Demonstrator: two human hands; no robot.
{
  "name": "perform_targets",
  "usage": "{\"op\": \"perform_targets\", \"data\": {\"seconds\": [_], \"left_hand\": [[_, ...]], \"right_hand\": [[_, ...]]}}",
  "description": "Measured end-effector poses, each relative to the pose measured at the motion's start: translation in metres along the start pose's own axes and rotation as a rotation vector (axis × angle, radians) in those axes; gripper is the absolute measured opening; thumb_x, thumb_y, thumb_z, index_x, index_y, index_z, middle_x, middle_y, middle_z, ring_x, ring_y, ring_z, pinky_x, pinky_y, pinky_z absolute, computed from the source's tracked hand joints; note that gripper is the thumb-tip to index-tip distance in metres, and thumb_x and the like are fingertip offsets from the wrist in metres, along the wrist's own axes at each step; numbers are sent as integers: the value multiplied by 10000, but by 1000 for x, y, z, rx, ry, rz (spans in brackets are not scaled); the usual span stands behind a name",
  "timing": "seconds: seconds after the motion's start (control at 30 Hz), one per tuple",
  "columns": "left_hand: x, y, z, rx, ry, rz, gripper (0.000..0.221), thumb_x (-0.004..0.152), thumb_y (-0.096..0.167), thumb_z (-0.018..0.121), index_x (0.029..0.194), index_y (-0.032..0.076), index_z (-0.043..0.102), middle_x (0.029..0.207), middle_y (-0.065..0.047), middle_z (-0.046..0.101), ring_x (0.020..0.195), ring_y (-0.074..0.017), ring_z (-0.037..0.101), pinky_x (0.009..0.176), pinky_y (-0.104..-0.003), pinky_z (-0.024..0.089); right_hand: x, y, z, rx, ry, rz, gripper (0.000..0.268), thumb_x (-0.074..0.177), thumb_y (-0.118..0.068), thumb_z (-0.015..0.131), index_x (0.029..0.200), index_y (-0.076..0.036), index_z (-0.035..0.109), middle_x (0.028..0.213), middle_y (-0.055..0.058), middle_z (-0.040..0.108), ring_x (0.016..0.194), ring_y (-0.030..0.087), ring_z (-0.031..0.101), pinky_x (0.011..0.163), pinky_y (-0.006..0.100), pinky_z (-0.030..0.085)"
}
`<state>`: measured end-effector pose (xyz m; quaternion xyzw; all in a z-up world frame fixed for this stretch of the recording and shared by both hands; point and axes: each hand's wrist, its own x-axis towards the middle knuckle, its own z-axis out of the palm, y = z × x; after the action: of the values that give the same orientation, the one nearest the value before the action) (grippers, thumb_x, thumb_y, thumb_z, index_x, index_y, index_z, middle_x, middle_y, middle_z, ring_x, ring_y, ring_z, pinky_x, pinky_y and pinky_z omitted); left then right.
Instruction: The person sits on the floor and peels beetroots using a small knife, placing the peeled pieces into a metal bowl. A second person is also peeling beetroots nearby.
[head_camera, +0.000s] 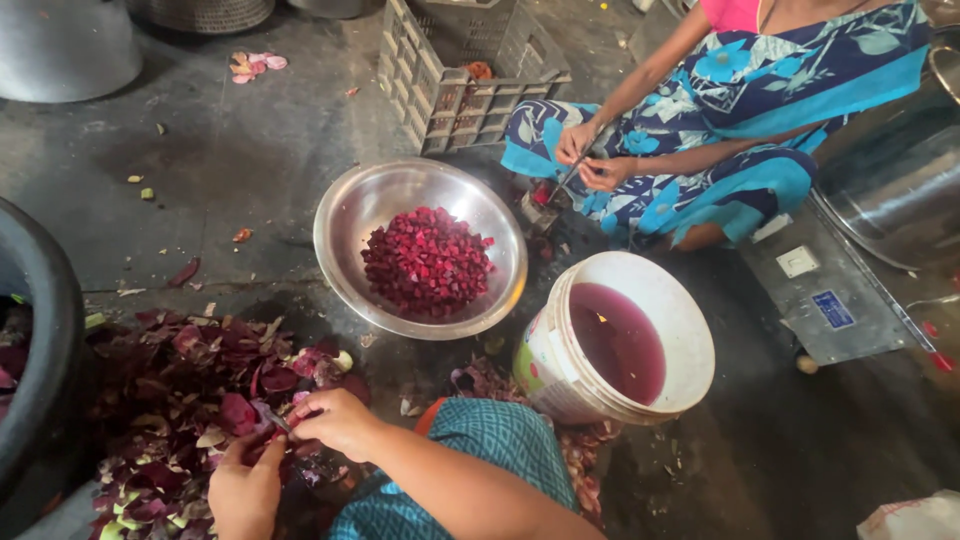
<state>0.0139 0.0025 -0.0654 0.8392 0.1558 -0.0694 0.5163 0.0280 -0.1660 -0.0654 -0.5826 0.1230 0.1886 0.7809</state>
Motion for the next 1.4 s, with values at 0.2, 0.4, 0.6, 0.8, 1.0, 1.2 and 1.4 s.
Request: {"op": "perform_targets", "data": {"seconds": [0.2,0.4,0.6,0.8,1.0,1.2,1.4], "left_hand": [[0,-3,3,-337,-57,-174,216,911,159,805,1089,37,790,789,-82,692,625,-110,544,539,-280,410],[5,-7,8,-492,-51,-191,175,876,98,815,1030,22,783,871,-29,727,731,-73,601,658,-233,461],[10,-16,12,-483,-20,-206,137,898,47,789,1030,12,770,957,-69,743,859,-110,641,778,-259,499],[20,-30,17,-662,-51,-232,171,875,62,775,1039,22,752,974,-36,741,867,-91,650,800,-246,502],[33,-58,24,-642,-139,-395,187,945,107,743,1112,27,761,927,-101,719,721,-195,565,622,-347,429],[39,-97,19,230,-14,783,371,855,26,605,1186,89,762,1120,-100,747,991,-212,711,922,-293,549],[56,-63,41,-118,-216,222,369,859,45,659,1220,37,736,1114,-149,765,1023,-242,709,941,-329,530]], "right_hand": [[-11,-16,2,-88,-33,-47,209,872,-7,736,1068,57,701,1059,121,681,914,227,681,746,362,605],[-32,-36,17,-614,44,-378,328,749,-24,812,1064,-10,718,985,129,722,931,244,696,846,365,548],[-31,-38,22,-825,101,-616,259,830,-20,702,1083,-71,700,1014,143,686,987,337,696,878,394,560],[-28,-23,22,-882,121,-678,236,884,-6,676,1115,-49,670,1075,158,630,1022,368,655,900,426,544],[-21,-19,21,-816,131,-569,240,827,-52,787,1044,-31,689,1003,165,670,952,326,676,848,412,539],[-12,-7,8,-302,42,30,268,768,-3,770,1031,-7,721,884,90,715,778,213,705,661,367,602],[-24,-44,-7,-310,55,85,205,813,-54,763,1013,-15,740,822,84,680,718,173,650,587,337,559]]}}
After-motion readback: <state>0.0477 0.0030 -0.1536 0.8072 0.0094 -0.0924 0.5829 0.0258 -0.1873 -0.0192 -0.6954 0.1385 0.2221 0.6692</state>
